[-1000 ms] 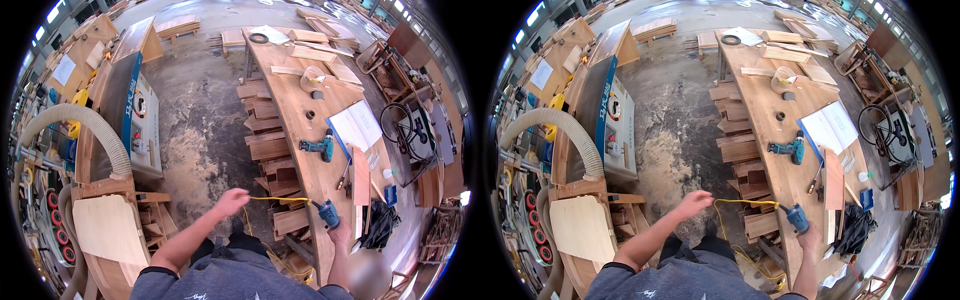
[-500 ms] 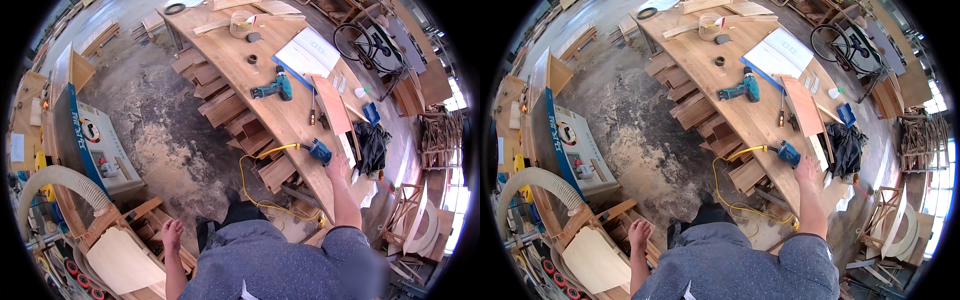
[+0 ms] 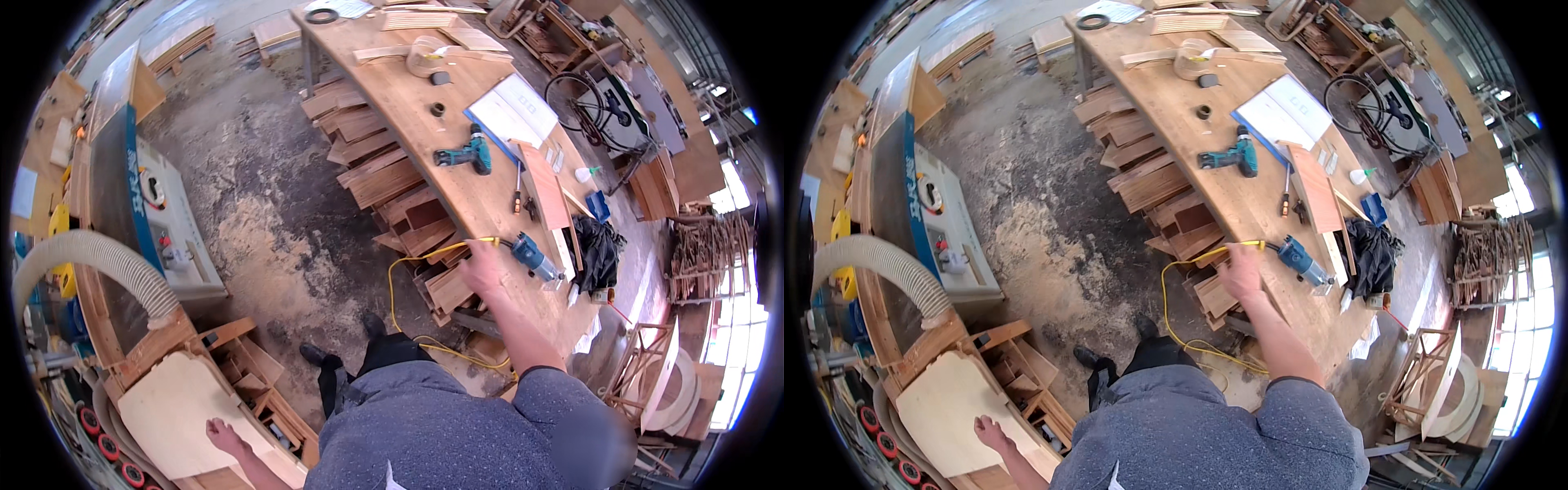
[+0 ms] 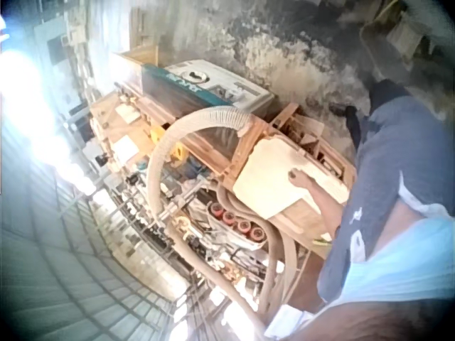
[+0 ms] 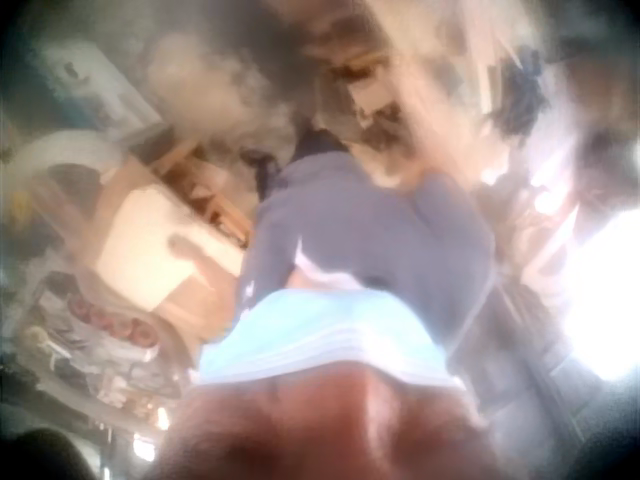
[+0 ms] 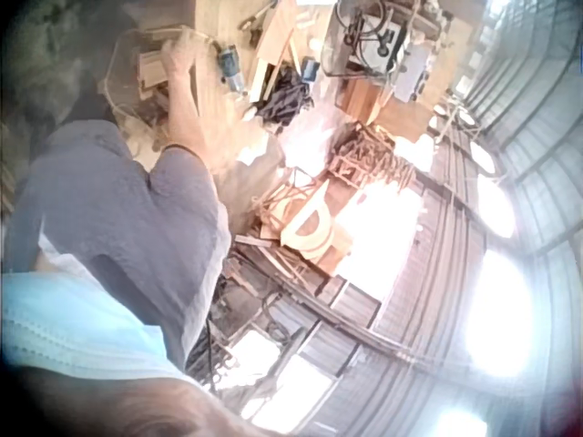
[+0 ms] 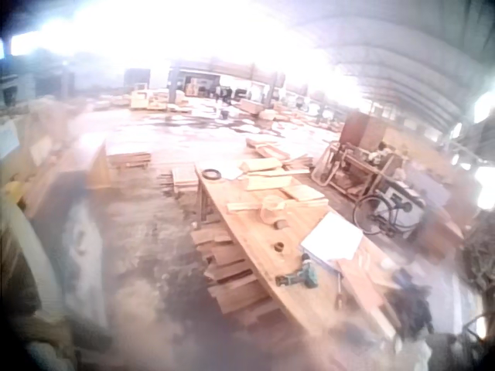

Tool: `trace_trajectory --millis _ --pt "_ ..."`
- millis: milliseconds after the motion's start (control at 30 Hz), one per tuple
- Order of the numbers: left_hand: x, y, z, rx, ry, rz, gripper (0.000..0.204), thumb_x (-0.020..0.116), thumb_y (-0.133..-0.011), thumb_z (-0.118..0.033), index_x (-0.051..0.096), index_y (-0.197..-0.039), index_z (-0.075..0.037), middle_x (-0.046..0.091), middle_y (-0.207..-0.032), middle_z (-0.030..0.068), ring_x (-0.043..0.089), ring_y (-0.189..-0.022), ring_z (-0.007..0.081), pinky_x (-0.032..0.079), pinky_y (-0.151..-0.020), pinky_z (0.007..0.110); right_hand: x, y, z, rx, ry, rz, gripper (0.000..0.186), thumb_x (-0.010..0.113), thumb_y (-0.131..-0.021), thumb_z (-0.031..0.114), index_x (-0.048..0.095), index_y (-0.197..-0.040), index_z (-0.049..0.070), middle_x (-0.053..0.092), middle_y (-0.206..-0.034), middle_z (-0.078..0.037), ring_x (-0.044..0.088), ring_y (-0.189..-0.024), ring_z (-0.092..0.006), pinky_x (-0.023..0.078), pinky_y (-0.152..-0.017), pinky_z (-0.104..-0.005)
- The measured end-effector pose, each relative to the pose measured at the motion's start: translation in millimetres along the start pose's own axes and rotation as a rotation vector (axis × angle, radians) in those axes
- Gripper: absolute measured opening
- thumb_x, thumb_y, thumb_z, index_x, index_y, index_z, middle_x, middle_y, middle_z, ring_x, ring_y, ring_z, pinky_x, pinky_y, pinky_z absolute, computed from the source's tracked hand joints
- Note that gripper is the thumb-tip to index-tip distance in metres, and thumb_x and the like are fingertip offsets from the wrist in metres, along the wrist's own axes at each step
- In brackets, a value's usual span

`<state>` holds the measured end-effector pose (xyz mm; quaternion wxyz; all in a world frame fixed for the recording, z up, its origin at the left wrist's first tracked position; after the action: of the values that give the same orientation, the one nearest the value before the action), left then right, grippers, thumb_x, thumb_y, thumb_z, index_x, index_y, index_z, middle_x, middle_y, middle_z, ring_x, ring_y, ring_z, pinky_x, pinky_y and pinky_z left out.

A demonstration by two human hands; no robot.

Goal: The person uses a handheld router to shape the edges of a curved wooden piece clamped to a workbench. They repeatedly align a template, route the edge, and inspect the fit, eventually removing the template and setting the finished piece aside.

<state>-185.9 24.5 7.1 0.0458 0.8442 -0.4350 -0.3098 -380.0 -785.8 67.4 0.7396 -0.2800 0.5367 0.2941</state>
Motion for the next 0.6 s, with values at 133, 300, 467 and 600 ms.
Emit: trace_trajectory --millis 133,300,467,600 --pt "-121 -79 67 0.148 -0.406 -0.291 0.057 0.063 -0.103 -0.022 0.046 -0.149 0.007 0.064 -0.133 0.0231 0.064 -0.115 0.0292 0.053 -0.099 0.041 69 7 168 -0.06 -0.397 0.29 0.046 0.075 -0.085 0.017 0.064 -0.128 0.004 0.069 -0.12 -0.019 0.066 -0.113 -0.0377 0.054 -0.102 -0.0433" --pt "-111 -80 31 -0.226 -0.372 -0.365 0.079 0.072 -0.093 -0.045 0.048 -0.152 0.002 0.063 -0.139 0.0312 0.068 -0.12 0.0386 0.055 -0.1 0.045 155 75 327 -0.195 -0.547 0.785 0.05 0.074 -0.087 0.021 0.064 -0.133 0.002 0.071 -0.122 -0.019 0.069 -0.115 -0.0312 0.054 -0.1 -0.0409" --pt "-208 -120 153 -0.226 -0.123 -0.532 0.073 0.073 -0.093 -0.035 0.052 -0.141 0.016 0.066 -0.132 0.0294 0.07 -0.112 0.0341 0.058 -0.091 0.043 192 161 523 -0.448 -0.565 1.13 0.056 0.074 -0.088 0.023 0.061 -0.137 0.0 0.073 -0.121 -0.02 0.071 -0.112 -0.0311 0.055 -0.098 -0.0406" --pt "-168 -116 144 -0.388 0.264 -0.205 0.056 0.074 -0.095 -0.033 0.061 -0.126 0.012 0.071 -0.113 0.0196 0.071 -0.097 0.0267 0.059 -0.081 0.042 212 180 577 -0.421 -0.506 1.146 0.06 0.076 -0.087 0.023 0.058 -0.139 -0.001 0.073 -0.117 -0.02 0.072 -0.107 -0.0293 0.056 -0.093 -0.0393"
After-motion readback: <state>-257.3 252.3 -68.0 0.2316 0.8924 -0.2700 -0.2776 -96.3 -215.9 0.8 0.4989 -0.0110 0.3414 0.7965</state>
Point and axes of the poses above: each hand's wrist, its own y-axis away from the middle knuckle, its own x-axis out of the palm, z = x × y, the point moved 5 cm from there along -y, towards the middle knuckle
